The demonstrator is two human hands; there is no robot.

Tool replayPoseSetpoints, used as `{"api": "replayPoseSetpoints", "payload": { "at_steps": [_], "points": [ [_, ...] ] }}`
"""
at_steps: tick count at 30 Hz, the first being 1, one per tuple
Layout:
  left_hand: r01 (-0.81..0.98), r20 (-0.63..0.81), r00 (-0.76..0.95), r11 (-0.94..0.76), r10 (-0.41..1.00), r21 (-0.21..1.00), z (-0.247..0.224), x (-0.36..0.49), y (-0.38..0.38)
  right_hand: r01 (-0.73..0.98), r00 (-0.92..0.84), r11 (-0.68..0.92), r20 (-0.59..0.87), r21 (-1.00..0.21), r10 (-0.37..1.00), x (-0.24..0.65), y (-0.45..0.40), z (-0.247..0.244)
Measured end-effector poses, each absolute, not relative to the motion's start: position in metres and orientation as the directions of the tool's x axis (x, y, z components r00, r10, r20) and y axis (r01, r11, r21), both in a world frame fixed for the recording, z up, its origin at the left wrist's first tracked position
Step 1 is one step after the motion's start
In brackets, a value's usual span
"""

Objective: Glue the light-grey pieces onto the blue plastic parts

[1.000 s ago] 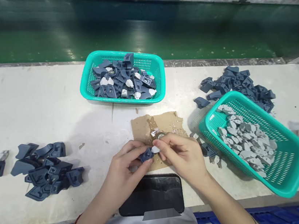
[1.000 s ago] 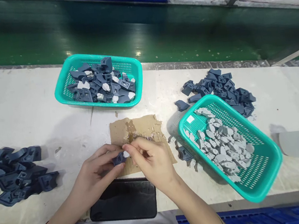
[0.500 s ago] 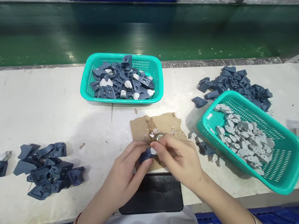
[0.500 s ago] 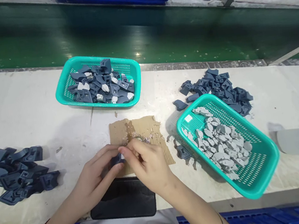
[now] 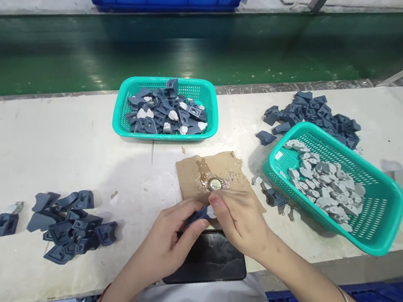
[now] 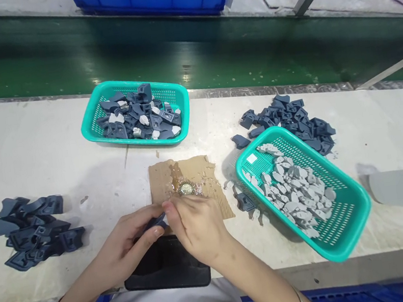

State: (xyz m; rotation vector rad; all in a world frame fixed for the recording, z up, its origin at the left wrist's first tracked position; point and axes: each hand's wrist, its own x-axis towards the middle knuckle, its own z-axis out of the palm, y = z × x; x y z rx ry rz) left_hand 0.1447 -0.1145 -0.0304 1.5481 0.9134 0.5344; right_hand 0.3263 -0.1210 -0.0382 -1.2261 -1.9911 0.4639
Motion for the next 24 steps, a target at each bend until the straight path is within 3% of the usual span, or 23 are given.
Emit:
{"api": "replayPoseSetpoints", "payload": {
  "at_steps": [10,13,16,20,22,24],
  "points": [
    [0.287,-0.164,0.625,-0.030,0.763,0.957,-0.021,0.146,-0.113,0.606,-0.254,0.391,0.298,-0.693,0.920,0.330,-0.128,-0.031],
    [0.374,-0.144,0.594,-0.113,0.792,0.920,-0.013,0.142,-0.101,0.568,-0.242,0.321,0.219,-0.758,0.945,0.340,-0.131,-0.027],
    [0.539,-0.052,0.469,-0.240,0.881,0.808,-0.001,0.132,-0.079,0.619,-0.076,0.225,0.228,-0.753,0.971,0.366,-0.136,-0.019],
    [0.696,0.178,0.378,-0.406,0.909,0.592,0.014,0.124,-0.027,0.815,0.308,-0.116,0.253,-0.568,0.917,0.426,-0.143,-0.018],
    [0.717,0.268,0.436,-0.512,0.859,0.473,0.016,0.126,0.004,0.876,0.347,-0.248,0.184,-0.414,0.919,0.454,-0.146,-0.027],
    [0.739,0.231,0.431,-0.489,0.872,0.464,0.013,0.133,0.033,0.934,0.297,-0.262,0.120,-0.245,0.947,0.474,-0.149,-0.037]
  ]
}}
